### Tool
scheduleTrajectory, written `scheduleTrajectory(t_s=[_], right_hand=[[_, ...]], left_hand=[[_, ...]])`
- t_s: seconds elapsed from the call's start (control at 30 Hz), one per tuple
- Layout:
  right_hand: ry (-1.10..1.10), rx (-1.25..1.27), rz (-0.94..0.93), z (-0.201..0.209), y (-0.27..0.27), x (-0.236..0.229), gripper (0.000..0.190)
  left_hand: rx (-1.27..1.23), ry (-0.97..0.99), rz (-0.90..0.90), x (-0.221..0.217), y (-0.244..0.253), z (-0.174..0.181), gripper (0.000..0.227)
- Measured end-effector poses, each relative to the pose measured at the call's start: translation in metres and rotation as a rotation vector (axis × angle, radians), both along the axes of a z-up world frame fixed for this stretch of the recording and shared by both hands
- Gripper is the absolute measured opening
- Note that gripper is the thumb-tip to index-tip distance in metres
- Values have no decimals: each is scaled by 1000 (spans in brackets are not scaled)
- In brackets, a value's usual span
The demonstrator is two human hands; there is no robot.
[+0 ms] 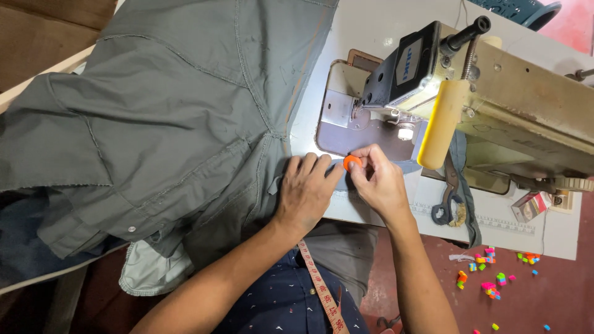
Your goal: A person is trimming excess seam allowance from a grey garment using scissors at a sewing workstation.
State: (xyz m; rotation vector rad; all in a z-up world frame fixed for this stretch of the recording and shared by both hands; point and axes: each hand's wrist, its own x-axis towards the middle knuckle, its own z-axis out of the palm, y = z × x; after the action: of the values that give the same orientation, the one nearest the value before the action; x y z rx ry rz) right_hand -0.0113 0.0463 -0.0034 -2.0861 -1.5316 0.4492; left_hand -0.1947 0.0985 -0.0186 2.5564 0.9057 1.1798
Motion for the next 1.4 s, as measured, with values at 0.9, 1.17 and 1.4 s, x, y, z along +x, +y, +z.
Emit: scheduleTrajectory(t_s=[0.9, 1.17, 1.4], right_hand=[[562, 383, -171, -29, -24, 19, 29], [11, 287, 65, 6, -23, 1, 27], [-424, 278, 357, 12, -14, -11, 15]], left_hand=[[-488, 3, -192, 21, 18, -16, 16], [131, -37, -167, -4, 2, -8, 14], [138, -80, -128, -1, -2, -15, 9]])
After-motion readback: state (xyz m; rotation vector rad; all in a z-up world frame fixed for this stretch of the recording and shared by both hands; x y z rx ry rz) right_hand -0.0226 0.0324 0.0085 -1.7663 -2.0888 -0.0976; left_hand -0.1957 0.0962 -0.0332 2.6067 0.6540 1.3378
